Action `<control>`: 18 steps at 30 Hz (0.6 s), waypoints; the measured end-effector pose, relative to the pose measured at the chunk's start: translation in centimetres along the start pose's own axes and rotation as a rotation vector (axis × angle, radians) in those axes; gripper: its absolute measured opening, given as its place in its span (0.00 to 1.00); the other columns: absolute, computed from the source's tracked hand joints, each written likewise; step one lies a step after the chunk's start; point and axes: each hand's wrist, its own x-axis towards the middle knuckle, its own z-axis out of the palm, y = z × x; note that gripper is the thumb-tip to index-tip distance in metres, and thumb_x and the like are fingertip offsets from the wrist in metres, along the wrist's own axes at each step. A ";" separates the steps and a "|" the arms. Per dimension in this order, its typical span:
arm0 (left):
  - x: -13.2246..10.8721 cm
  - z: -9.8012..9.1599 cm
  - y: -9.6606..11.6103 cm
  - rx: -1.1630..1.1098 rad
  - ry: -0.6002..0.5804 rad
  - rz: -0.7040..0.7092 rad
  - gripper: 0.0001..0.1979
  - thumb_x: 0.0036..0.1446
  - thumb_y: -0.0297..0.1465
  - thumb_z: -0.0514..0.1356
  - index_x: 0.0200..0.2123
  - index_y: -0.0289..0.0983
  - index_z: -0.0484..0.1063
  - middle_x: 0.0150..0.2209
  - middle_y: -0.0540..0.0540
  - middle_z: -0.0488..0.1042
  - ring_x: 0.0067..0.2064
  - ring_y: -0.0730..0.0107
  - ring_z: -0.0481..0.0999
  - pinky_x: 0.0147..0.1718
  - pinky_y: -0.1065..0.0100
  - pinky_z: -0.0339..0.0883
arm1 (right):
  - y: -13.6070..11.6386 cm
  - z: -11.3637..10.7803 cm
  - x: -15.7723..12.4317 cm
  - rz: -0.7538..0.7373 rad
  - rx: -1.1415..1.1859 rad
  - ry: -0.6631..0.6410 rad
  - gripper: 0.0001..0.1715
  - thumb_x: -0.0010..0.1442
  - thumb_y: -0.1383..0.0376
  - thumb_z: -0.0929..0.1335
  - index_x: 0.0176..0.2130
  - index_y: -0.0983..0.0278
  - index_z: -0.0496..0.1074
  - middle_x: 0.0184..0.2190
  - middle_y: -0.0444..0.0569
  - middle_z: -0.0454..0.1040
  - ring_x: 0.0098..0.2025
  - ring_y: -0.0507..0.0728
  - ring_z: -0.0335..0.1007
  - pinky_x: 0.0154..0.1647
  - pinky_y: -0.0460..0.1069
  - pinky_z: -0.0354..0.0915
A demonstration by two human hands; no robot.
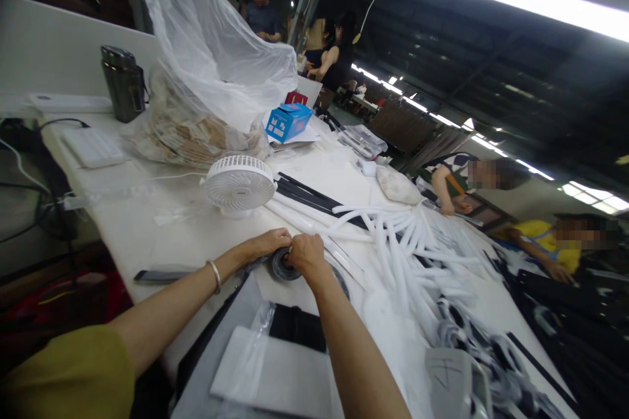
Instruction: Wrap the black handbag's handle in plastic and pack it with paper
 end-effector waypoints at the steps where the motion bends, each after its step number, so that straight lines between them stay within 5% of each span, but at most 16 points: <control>1: 0.0 -0.1 0.4 0.042 -0.010 0.008 0.16 0.52 0.41 0.54 0.35 0.34 0.69 0.31 0.47 0.73 0.34 0.66 0.72 0.34 0.67 0.66 | 0.2 0.1 -0.1 0.023 0.009 -0.004 0.14 0.58 0.59 0.69 0.41 0.65 0.77 0.42 0.59 0.79 0.47 0.63 0.75 0.48 0.54 0.62; 5: -1.0 -0.3 2.4 0.248 0.035 0.048 0.25 0.55 0.45 0.56 0.48 0.31 0.68 0.48 0.35 0.74 0.52 0.51 0.71 0.50 0.57 0.65 | 1.9 0.4 -0.6 0.142 0.071 -0.041 0.17 0.59 0.64 0.67 0.47 0.69 0.75 0.45 0.62 0.78 0.48 0.65 0.75 0.47 0.57 0.66; 9: -5.1 -0.5 5.0 0.409 0.037 0.132 0.28 0.61 0.44 0.53 0.59 0.32 0.62 0.65 0.33 0.59 0.67 0.48 0.53 0.64 0.51 0.46 | 4.8 -1.3 -2.8 0.156 0.182 -0.070 0.42 0.54 0.58 0.72 0.63 0.70 0.60 0.59 0.64 0.68 0.59 0.67 0.67 0.55 0.58 0.64; 13: -11.7 -0.2 6.6 0.696 -0.101 0.326 0.31 0.66 0.46 0.48 0.66 0.35 0.54 0.70 0.37 0.49 0.71 0.54 0.43 0.66 0.49 0.38 | 5.5 -2.0 -10.5 0.087 0.308 0.009 0.39 0.68 0.50 0.56 0.69 0.69 0.48 0.68 0.56 0.53 0.69 0.57 0.51 0.65 0.53 0.54; 18: -16.5 0.6 4.7 0.946 -0.166 0.414 0.31 0.67 0.48 0.47 0.65 0.34 0.57 0.68 0.36 0.55 0.69 0.57 0.51 0.66 0.54 0.39 | -0.1 3.5 -22.0 -0.058 0.372 0.260 0.37 0.69 0.50 0.56 0.68 0.66 0.51 0.68 0.53 0.54 0.70 0.63 0.48 0.68 0.62 0.50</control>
